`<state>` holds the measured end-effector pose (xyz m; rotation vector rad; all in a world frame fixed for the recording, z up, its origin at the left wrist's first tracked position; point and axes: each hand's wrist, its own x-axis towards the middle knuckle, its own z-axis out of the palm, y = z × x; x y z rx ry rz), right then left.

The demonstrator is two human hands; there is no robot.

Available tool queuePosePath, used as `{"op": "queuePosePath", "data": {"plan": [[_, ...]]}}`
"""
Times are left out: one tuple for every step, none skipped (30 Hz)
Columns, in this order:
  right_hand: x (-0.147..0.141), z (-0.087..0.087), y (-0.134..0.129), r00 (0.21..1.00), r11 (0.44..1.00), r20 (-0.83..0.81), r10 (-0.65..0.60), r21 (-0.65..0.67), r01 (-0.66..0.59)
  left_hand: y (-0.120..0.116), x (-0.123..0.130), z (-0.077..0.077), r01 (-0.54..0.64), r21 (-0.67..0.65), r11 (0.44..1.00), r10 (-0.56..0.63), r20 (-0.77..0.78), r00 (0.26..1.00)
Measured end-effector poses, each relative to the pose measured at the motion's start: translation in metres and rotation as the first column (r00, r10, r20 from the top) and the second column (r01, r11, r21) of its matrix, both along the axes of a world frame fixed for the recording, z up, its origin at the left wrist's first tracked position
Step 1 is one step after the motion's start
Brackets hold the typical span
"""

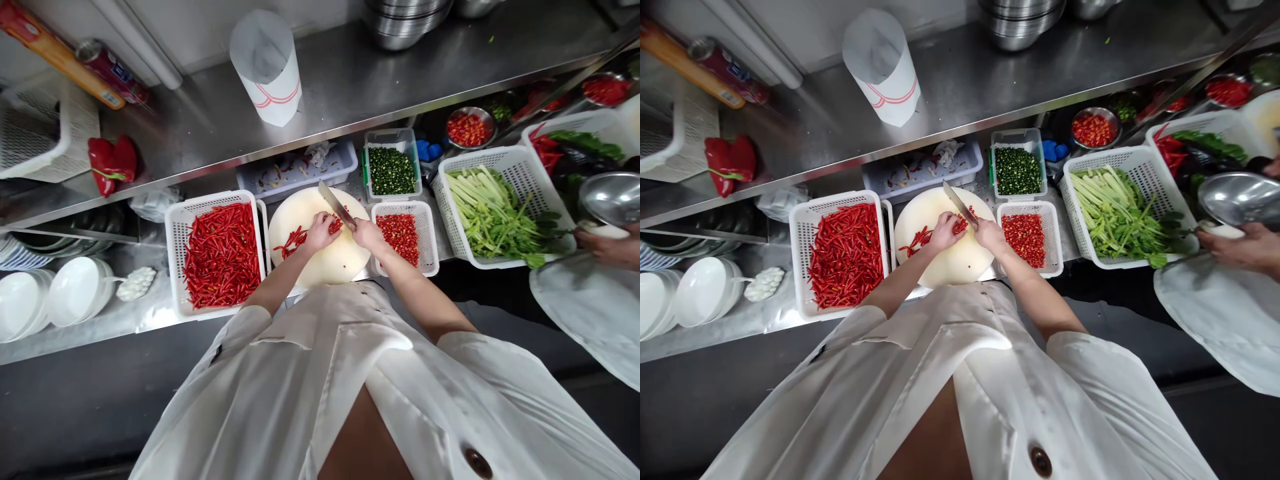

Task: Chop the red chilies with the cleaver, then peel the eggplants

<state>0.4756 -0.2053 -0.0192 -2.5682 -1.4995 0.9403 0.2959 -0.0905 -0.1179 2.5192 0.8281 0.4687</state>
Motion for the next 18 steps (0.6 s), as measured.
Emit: {"op": "queuePosePath", "data": {"plan": [[-0.001,0.001,0.000,1.000,1.000,0.007,-0.002,-0.002,0.002,0.002,0.000,-0.001,0.022,-0.009,1.000,-0.022,0.008,1.000],[-0.003,0.002,-0.001,1.000,1.000,0.017,-0.004,-0.002,0.004,0.003,0.001,-0.002,0.044,-0.018,0.999,-0.044,0.013,0.999],[-0.005,0.002,-0.001,1.000,1.000,0.027,-0.006,-0.001,0.006,0.004,0.001,-0.003,0.062,-0.025,0.998,-0.062,0.016,0.998],[-0.006,0.003,-0.001,0.999,1.000,0.035,-0.008,0.000,0.008,0.005,0.002,-0.003,0.073,-0.030,0.997,-0.073,0.015,0.997],[-0.007,0.004,-0.002,0.999,1.000,0.041,-0.009,0.001,0.009,0.006,0.002,-0.003,0.078,-0.032,0.996,-0.078,0.013,0.997],[-0.008,0.005,-0.001,0.999,1.000,0.044,-0.010,0.000,0.010,0.006,0.001,-0.003,0.077,-0.030,0.997,-0.077,0.010,0.997],[-0.008,0.007,-0.001,0.999,1.000,0.046,-0.009,0.000,0.009,0.006,0.001,-0.001,0.074,-0.026,0.997,-0.074,0.008,0.997],[-0.008,0.009,-0.001,0.999,1.000,0.046,-0.007,-0.002,0.007,0.006,0.000,0.001,0.075,-0.021,0.997,-0.075,0.004,0.997],[-0.008,0.012,0.000,0.999,1.000,0.045,-0.003,-0.006,0.003,0.007,-0.001,0.004,0.087,-0.016,0.996,-0.087,-0.003,0.996],[-0.007,0.015,0.000,0.999,1.000,0.044,0.003,-0.012,-0.002,0.007,-0.002,0.007,0.111,-0.012,0.994,-0.111,-0.014,0.994],[-0.007,0.019,0.000,0.999,1.000,0.046,0.008,-0.020,-0.007,0.008,-0.002,0.010,0.146,-0.012,0.989,-0.146,-0.027,0.989],[-0.006,0.022,0.000,0.999,1.000,0.049,0.013,-0.025,-0.012,0.010,-0.003,0.013,0.184,-0.015,0.983,-0.185,-0.040,0.982],[-0.005,0.026,0.000,0.998,0.999,0.054,0.018,-0.028,-0.017,0.011,-0.003,0.014,0.217,-0.020,0.976,-0.217,-0.049,0.975],[-0.005,0.029,-0.001,0.998,0.999,0.059,0.021,-0.029,-0.020,0.013,-0.002,0.015,0.237,-0.025,0.971,-0.238,-0.052,0.970],[-0.005,0.031,-0.001,0.998,0.999,0.060,0.025,-0.029,-0.023,0.014,-0.001,0.015,0.243,-0.029,0.969,-0.245,-0.051,0.968],[-0.005,0.032,-0.002,0.998,0.999,0.057,0.029,-0.033,-0.027,0.015,0.000,0.014,0.241,-0.031,0.970,-0.242,-0.049,0.969],[-0.006,0.033,-0.003,0.998,0.999,0.049,0.034,-0.042,-0.032,0.015,0.001,0.013,0.235,-0.032,0.971,-0.237,-0.047,0.970],[-0.008,0.033,-0.002,0.998,0.998,0.039,0.040,-0.055,-0.037,0.015,0.002,0.012,0.233,-0.033,0.972,-0.235,-0.046,0.971]]}}
